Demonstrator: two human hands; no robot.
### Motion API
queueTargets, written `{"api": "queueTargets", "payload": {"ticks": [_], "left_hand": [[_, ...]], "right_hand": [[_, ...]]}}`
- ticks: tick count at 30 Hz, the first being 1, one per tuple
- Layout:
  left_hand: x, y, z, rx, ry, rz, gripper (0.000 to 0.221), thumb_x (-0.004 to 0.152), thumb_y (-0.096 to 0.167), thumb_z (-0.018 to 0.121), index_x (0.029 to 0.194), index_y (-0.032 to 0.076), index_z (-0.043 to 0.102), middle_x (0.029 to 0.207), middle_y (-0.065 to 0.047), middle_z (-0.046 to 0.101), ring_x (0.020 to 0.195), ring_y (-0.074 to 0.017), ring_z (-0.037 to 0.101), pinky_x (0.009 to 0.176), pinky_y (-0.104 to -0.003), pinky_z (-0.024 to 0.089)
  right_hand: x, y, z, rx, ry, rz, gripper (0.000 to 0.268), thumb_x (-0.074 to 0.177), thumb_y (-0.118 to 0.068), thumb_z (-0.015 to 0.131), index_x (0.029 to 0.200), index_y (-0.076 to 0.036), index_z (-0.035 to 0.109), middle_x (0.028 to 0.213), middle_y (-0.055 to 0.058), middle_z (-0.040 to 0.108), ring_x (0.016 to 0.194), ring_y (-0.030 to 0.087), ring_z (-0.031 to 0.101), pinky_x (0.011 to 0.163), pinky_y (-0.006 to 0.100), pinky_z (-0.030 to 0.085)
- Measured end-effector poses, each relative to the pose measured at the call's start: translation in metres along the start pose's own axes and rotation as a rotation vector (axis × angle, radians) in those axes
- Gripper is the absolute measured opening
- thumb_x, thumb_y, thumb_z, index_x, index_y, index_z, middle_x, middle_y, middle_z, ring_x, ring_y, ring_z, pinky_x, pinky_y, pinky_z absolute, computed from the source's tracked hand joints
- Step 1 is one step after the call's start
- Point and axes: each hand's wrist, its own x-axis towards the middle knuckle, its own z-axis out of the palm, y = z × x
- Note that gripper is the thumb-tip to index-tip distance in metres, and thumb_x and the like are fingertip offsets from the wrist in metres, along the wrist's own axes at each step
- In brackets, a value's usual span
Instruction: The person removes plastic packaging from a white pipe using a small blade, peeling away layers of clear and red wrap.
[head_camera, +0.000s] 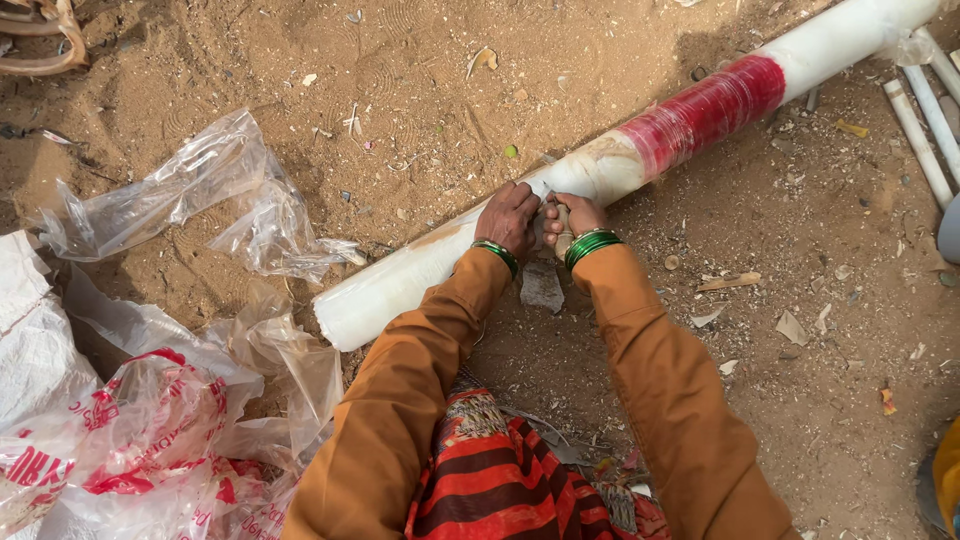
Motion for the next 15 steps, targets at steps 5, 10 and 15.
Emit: {"api": "queueTargets", "payload": {"ticks": [5, 10, 15], "left_hand": [[0.003, -0.001, 0.002, 0.018, -0.001, 0.024, 0.026, 0.069, 0.002, 0.070, 0.095, 0.005, 0.068, 0.093, -0.009, 0.058, 0.092, -0.0306, 0.058, 0.080, -0.041, 0.052], [-0.012, 0.005, 0.010, 0.023, -0.059, 0.011, 0.021, 0.072, 0.005, 0.072, 0.092, 0.007, 0.066, 0.094, -0.008, 0.057, 0.094, -0.0299, 0.058, 0.081, -0.040, 0.052], [-0.017, 0.001, 0.012, 0.026, -0.068, 0.034, 0.017, 0.078, 0.007, 0.073, 0.094, 0.008, 0.066, 0.095, -0.007, 0.057, 0.094, -0.0283, 0.057, 0.083, -0.040, 0.052]], "right_hand": [[-0.007, -0.001, -0.001, 0.002, 0.009, -0.013, 0.012, 0.104, -0.019, 0.048, 0.100, -0.008, 0.054, 0.069, 0.000, 0.049, 0.050, 0.012, 0.043, 0.046, 0.031, 0.037], [-0.019, 0.012, -0.025, 0.219, -0.115, -0.051, 0.015, 0.104, -0.019, 0.048, 0.100, -0.006, 0.055, 0.068, -0.001, 0.048, 0.049, 0.012, 0.042, 0.045, 0.030, 0.036], [-0.016, -0.021, -0.015, 0.128, -0.120, 0.061, 0.014, 0.105, -0.017, 0.047, 0.101, -0.005, 0.052, 0.070, -0.001, 0.049, 0.050, 0.011, 0.043, 0.046, 0.029, 0.037]]}}
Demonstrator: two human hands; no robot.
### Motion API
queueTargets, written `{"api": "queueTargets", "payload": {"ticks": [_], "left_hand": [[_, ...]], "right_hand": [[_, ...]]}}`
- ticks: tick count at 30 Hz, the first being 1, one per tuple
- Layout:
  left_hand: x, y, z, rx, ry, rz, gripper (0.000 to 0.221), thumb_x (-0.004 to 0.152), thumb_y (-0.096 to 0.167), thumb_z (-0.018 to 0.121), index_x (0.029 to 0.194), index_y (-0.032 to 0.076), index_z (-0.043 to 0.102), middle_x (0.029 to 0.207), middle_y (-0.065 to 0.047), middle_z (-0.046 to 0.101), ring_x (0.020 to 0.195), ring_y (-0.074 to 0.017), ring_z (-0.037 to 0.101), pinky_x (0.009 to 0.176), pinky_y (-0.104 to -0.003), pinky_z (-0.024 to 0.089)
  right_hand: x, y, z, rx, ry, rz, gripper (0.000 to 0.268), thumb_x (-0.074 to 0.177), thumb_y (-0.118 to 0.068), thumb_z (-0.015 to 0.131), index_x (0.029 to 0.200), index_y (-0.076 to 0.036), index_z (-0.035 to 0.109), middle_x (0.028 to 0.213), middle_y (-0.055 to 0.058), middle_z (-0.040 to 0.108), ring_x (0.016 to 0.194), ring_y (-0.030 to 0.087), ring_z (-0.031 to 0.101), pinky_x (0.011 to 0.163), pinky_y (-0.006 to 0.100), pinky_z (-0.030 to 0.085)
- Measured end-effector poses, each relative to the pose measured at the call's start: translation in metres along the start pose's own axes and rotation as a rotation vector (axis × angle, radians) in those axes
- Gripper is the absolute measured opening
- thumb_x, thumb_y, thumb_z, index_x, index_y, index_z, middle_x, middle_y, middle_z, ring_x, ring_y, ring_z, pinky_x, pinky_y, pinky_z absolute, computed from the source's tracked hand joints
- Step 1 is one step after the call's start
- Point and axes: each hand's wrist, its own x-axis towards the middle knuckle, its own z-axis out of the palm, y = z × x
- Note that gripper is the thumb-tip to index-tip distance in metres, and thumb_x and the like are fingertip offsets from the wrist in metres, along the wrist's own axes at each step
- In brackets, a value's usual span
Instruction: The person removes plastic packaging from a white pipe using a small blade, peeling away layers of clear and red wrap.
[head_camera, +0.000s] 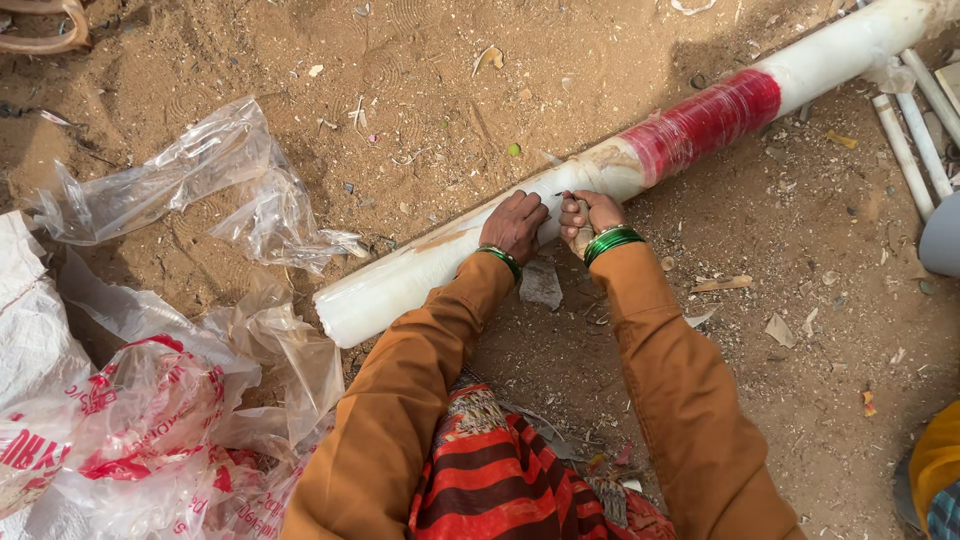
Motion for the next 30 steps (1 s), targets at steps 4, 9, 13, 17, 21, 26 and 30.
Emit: {"api": "queueTargets", "payload": {"ticks": [4, 9, 13, 17, 21, 26, 30], "left_hand": [[-0.003, 0.006, -0.002, 0.021, 0.027, 0.034, 0.019, 0.079, 0.012, 0.073, 0.097, 0.009, 0.070, 0.095, -0.007, 0.058, 0.094, -0.0286, 0.058, 0.082, -0.040, 0.051], [-0.010, 0.023, 0.006, -0.027, -0.039, -0.164, 0.029, 0.085, 0.030, 0.074, 0.100, 0.006, 0.074, 0.086, -0.014, 0.060, 0.086, -0.0332, 0.061, 0.076, -0.044, 0.051], [0.008, 0.021, 0.004, -0.035, -0.056, -0.348, 0.029, 0.095, 0.035, 0.069, 0.097, 0.007, 0.074, 0.088, -0.015, 0.065, 0.088, -0.0347, 0.065, 0.080, -0.045, 0.053], [0.021, 0.011, -0.006, -0.060, 0.055, -0.334, 0.028, 0.091, 0.031, 0.069, 0.100, 0.005, 0.075, 0.091, -0.017, 0.068, 0.085, -0.0362, 0.066, 0.077, -0.046, 0.053], [0.026, 0.002, -0.013, -0.140, -0.035, -0.324, 0.020, 0.094, 0.025, 0.067, 0.097, 0.007, 0.074, 0.091, -0.014, 0.067, 0.087, -0.0355, 0.066, 0.078, -0.046, 0.053], [0.024, 0.006, -0.013, -0.126, 0.034, -0.262, 0.016, 0.091, 0.022, 0.069, 0.092, 0.006, 0.070, 0.091, -0.013, 0.066, 0.091, -0.0353, 0.066, 0.079, -0.046, 0.053], [0.027, 0.007, -0.016, -0.152, 0.087, -0.229, 0.013, 0.091, 0.019, 0.069, 0.092, 0.006, 0.069, 0.091, -0.013, 0.066, 0.092, -0.0352, 0.065, 0.081, -0.046, 0.053]], "right_hand": [[-0.048, 0.014, 0.013, -0.377, 0.204, 0.028, 0.017, 0.104, -0.019, 0.049, 0.109, -0.005, 0.058, 0.066, 0.000, 0.051, 0.047, 0.012, 0.043, 0.042, 0.030, 0.036], [-0.097, 0.035, 0.021, -0.865, 0.347, -0.208, 0.028, 0.108, -0.028, 0.043, 0.120, -0.011, 0.063, 0.067, 0.001, 0.058, 0.051, 0.012, 0.052, 0.044, 0.031, 0.041], [-0.101, 0.017, 0.045, -1.542, 0.550, -0.473, 0.025, 0.105, -0.025, 0.047, 0.127, -0.014, 0.054, 0.071, 0.008, 0.069, 0.062, 0.029, 0.067, 0.056, 0.044, 0.051], [-0.089, 0.011, 0.066, -1.781, 0.530, -0.620, 0.021, 0.102, -0.026, 0.053, 0.120, -0.017, 0.059, 0.080, 0.012, 0.074, 0.081, 0.039, 0.072, 0.072, 0.053, 0.053], [-0.067, 0.012, 0.073, -1.969, 0.518, -0.700, 0.023, 0.100, -0.027, 0.059, 0.121, -0.017, 0.059, 0.093, 0.023, 0.071, 0.088, 0.051, 0.066, 0.074, 0.060, 0.050], [-0.064, 0.013, 0.062, -1.991, 0.471, -0.648, 0.023, 0.101, -0.024, 0.057, 0.121, -0.015, 0.056, 0.094, 0.027, 0.070, 0.091, 0.053, 0.064, 0.076, 0.064, 0.049], [-0.074, 0.023, 0.061, -1.923, 0.428, -0.680, 0.019, 0.100, -0.022, 0.056, 0.117, -0.015, 0.054, 0.092, 0.026, 0.071, 0.089, 0.053, 0.065, 0.073, 0.064, 0.048]]}}
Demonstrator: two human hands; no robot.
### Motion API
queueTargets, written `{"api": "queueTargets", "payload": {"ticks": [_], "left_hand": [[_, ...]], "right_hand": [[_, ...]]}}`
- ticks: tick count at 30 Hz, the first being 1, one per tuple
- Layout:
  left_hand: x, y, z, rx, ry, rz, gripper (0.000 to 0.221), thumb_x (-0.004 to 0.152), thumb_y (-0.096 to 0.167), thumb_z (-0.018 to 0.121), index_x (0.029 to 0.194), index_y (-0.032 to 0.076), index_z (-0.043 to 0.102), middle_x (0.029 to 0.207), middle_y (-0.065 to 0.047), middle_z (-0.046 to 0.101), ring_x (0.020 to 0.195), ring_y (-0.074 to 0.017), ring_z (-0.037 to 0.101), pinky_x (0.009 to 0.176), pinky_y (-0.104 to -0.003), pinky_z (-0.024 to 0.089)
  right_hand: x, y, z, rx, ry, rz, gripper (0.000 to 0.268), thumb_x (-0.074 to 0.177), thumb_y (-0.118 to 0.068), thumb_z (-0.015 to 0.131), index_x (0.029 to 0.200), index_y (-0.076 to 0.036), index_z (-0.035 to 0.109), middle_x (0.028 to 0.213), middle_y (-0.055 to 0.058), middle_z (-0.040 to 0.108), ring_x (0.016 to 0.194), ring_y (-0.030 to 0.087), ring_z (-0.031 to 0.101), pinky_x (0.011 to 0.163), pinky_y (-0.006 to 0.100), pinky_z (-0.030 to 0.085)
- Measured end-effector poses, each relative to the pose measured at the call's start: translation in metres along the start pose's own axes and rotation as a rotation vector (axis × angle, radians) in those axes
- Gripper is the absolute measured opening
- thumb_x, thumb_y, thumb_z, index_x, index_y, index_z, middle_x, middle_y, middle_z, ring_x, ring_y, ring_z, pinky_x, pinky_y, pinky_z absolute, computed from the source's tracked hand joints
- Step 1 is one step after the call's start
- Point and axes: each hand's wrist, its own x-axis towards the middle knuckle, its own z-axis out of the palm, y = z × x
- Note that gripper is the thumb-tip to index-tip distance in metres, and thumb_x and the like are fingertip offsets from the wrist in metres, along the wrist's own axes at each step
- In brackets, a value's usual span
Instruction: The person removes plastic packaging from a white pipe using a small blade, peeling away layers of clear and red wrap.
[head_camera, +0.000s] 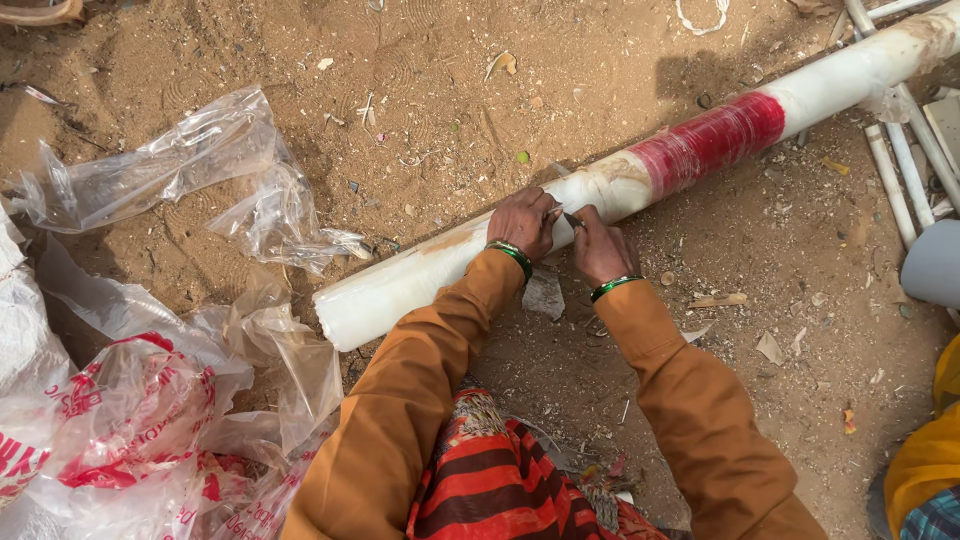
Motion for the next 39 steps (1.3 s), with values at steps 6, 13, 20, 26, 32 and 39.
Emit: {"api": "queueTargets", "payload": {"ticks": [6, 13, 20, 26, 32, 39], "left_hand": [[-0.003, -0.001, 0.002, -0.002, -0.023, -0.052, 0.014, 0.093, 0.017, 0.068, 0.092, 0.003, 0.065, 0.091, -0.013, 0.064, 0.091, -0.0349, 0.064, 0.080, -0.046, 0.052], [-0.006, -0.002, 0.006, 0.025, -0.006, 0.007, 0.008, 0.083, 0.007, 0.065, 0.091, 0.005, 0.064, 0.090, -0.013, 0.063, 0.091, -0.0356, 0.064, 0.080, -0.046, 0.052], [-0.004, -0.002, 0.002, -0.011, 0.006, -0.005, 0.005, 0.087, 0.008, 0.069, 0.089, 0.006, 0.064, 0.089, -0.013, 0.062, 0.089, -0.0354, 0.063, 0.077, -0.046, 0.052], [-0.004, -0.003, 0.002, -0.041, -0.004, 0.109, 0.022, 0.073, -0.001, 0.068, 0.094, 0.007, 0.065, 0.090, -0.010, 0.062, 0.090, -0.0345, 0.063, 0.078, -0.045, 0.053], [-0.019, -0.008, 0.010, -0.035, -0.033, 0.156, 0.019, 0.079, 0.003, 0.072, 0.093, 0.009, 0.061, 0.092, -0.008, 0.059, 0.093, -0.0317, 0.061, 0.080, -0.043, 0.052], [-0.052, -0.001, 0.011, 0.257, -0.316, 0.489, 0.029, 0.085, 0.014, 0.069, 0.114, 0.013, 0.065, 0.111, -0.003, 0.058, 0.104, -0.0220, 0.057, 0.089, -0.038, 0.045]], "right_hand": [[-0.015, -0.012, 0.017, 0.156, 0.183, 0.101, 0.017, 0.105, -0.021, 0.050, 0.121, -0.014, 0.053, 0.090, 0.025, 0.071, 0.083, 0.051, 0.066, 0.068, 0.060, 0.049], [0.032, -0.003, 0.008, -0.069, 0.022, -0.116, 0.021, 0.103, -0.019, 0.053, 0.122, -0.011, 0.050, 0.085, 0.027, 0.069, 0.085, 0.053, 0.064, 0.070, 0.063, 0.048], [0.014, 0.002, 0.003, 0.024, -0.006, -0.035, 0.017, 0.105, -0.020, 0.051, 0.120, -0.014, 0.050, 0.085, 0.029, 0.067, 0.084, 0.055, 0.063, 0.072, 0.063, 0.047], [0.032, 0.002, 0.002, -0.005, -0.042, -0.159, 0.020, 0.099, -0.017, 0.053, 0.120, -0.014, 0.052, 0.084, 0.028, 0.068, 0.085, 0.054, 0.064, 0.070, 0.063, 0.047], [-0.011, 0.014, 0.022, 0.045, 0.134, -0.131, 0.017, 0.102, -0.017, 0.051, 0.119, -0.012, 0.051, 0.086, 0.026, 0.069, 0.080, 0.053, 0.065, 0.065, 0.063, 0.047], [-0.017, 0.037, 0.038, 0.109, 0.079, -0.016, 0.013, 0.107, -0.022, 0.049, 0.116, -0.013, 0.051, 0.084, 0.025, 0.071, 0.077, 0.051, 0.067, 0.063, 0.061, 0.048]]}}
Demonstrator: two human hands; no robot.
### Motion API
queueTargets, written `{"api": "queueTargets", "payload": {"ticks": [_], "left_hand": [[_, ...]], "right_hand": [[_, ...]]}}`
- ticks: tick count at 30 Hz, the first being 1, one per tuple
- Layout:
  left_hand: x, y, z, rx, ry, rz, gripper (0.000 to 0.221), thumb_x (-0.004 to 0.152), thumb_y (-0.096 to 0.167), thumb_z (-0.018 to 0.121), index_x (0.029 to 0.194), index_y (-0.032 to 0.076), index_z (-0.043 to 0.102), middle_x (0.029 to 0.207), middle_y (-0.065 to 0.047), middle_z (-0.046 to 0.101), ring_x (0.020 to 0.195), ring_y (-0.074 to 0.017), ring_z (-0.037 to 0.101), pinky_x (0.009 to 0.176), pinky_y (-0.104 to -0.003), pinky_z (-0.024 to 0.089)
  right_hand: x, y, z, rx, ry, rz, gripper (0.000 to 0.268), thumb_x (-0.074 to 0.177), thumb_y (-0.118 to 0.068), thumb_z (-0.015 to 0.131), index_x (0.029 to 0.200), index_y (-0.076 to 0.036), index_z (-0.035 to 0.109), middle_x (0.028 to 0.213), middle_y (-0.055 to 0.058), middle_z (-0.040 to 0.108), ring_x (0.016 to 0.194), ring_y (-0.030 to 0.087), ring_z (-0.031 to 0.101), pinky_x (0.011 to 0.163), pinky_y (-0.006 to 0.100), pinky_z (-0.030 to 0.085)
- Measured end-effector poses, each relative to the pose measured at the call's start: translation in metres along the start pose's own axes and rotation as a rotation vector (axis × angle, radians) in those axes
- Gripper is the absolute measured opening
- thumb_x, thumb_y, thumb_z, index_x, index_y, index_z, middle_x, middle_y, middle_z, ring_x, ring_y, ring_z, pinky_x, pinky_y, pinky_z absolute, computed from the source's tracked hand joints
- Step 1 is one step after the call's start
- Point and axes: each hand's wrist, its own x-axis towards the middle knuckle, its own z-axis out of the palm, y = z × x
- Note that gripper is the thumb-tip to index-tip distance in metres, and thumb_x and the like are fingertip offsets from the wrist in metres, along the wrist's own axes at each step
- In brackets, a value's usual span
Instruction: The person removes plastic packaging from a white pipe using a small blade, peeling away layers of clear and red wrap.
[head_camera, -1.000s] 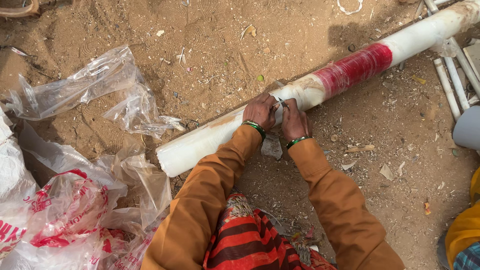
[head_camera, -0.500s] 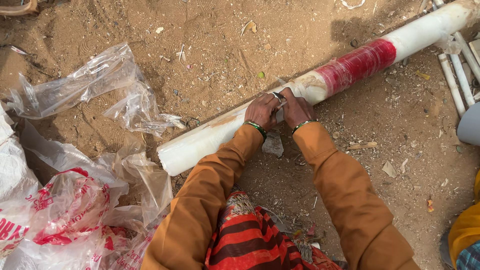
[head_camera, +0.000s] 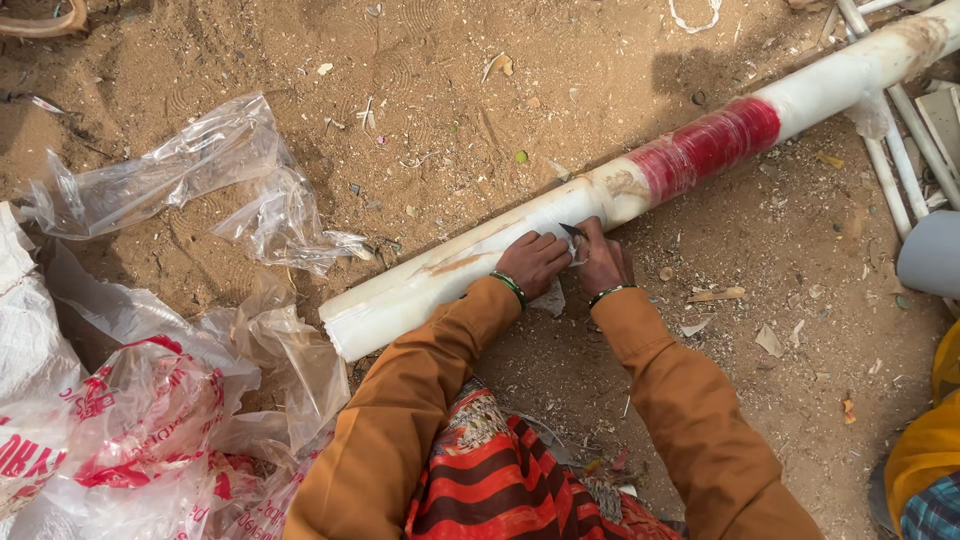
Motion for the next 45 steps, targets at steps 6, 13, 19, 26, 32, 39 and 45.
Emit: {"api": "queueTargets", "payload": {"ticks": [6, 13, 19, 26, 32, 39, 45], "left_hand": [[-0.051, 0.011, -0.033, 0.091, 0.134, -0.144, 0.055, 0.081, 0.014, 0.061, 0.136, 0.010, 0.064, 0.112, -0.003, 0.060, 0.104, -0.0187, 0.057, 0.092, -0.048, 0.041], [-0.069, 0.014, -0.024, -0.109, -0.092, -0.265, 0.045, 0.103, 0.012, 0.062, 0.147, 0.012, 0.051, 0.131, -0.011, 0.057, 0.120, -0.0293, 0.054, 0.109, -0.043, 0.047], [-0.093, 0.025, -0.067, 0.431, -0.068, -0.426, 0.079, 0.080, 0.019, 0.069, 0.153, 0.021, 0.041, 0.142, -0.008, 0.053, 0.131, -0.0285, 0.051, 0.106, -0.057, 0.036], [-0.118, 0.014, -0.134, 0.313, -0.428, -0.921, 0.118, 0.066, 0.076, 0.080, 0.147, 0.002, 0.038, 0.139, -0.017, 0.050, 0.123, -0.0370, 0.051, 0.109, -0.058, 0.035], [-0.107, -0.023, -0.139, 0.254, -0.575, -0.908, 0.119, 0.067, 0.084, 0.075, 0.144, -0.001, 0.042, 0.132, -0.018, 0.051, 0.127, -0.0373, 0.049, 0.104, -0.055, 0.039], [-0.107, -0.032, -0.141, 0.177, -0.593, -0.974, 0.130, 0.059, 0.082, 0.080, 0.151, 0.003, 0.033, 0.144, -0.018, 0.044, 0.138, -0.0385, 0.040, 0.109, -0.060, 0.033], [-0.104, -0.037, -0.144, 0.139, -0.643, -0.962, 0.134, 0.057, 0.083, 0.080, 0.152, 0.002, 0.032, 0.148, -0.017, 0.043, 0.142, -0.0405, 0.038, 0.111, -0.061, 0.031]], "right_hand": [[-0.027, 0.009, 0.019, 0.666, -0.077, 0.484, 0.028, 0.101, -0.035, 0.059, 0.114, -0.011, 0.055, 0.071, 0.009, 0.067, 0.056, 0.025, 0.062, 0.048, 0.042, 0.045], [-0.019, -0.039, 0.013, 0.885, 0.101, 0.798, 0.041, 0.093, -0.043, 0.079, 0.092, -0.003, 0.067, 0.062, 0.003, 0.055, 0.040, 0.015, 0.046, 0.038, 0.033, 0.034], [0.001, -0.030, 0.027, 0.635, 0.027, 0.693, 0.028, 0.091, -0.027, 0.078, 0.093, 0.001, 0.074, 0.062, 0.009, 0.061, 0.041, 0.016, 0.050, 0.039, 0.034, 0.038], [0.012, 0.005, 0.054, 0.647, -0.017, 0.697, 0.020, 0.095, -0.022, 0.070, 0.096, -0.002, 0.072, 0.062, 0.007, 0.064, 0.043, 0.015, 0.054, 0.040, 0.032, 0.041], [-0.002, -0.007, 0.082, 0.872, 0.149, 0.719, 0.016, 0.097, -0.019, 0.068, 0.100, -0.003, 0.067, 0.063, 0.008, 0.061, 0.043, 0.014, 0.049, 0.040, 0.033, 0.036], [-0.037, -0.043, 0.084, 1.190, 0.326, 0.871, 0.019, 0.097, -0.019, 0.067, 0.097, -0.003, 0.059, 0.058, 0.002, 0.048, 0.040, 0.014, 0.041, 0.036, 0.033, 0.037], [-0.066, -0.075, 0.064, 1.242, 0.461, 0.930, 0.019, 0.097, -0.016, 0.070, 0.097, -0.001, 0.058, 0.062, 0.002, 0.050, 0.043, 0.012, 0.043, 0.038, 0.032, 0.037]]}}
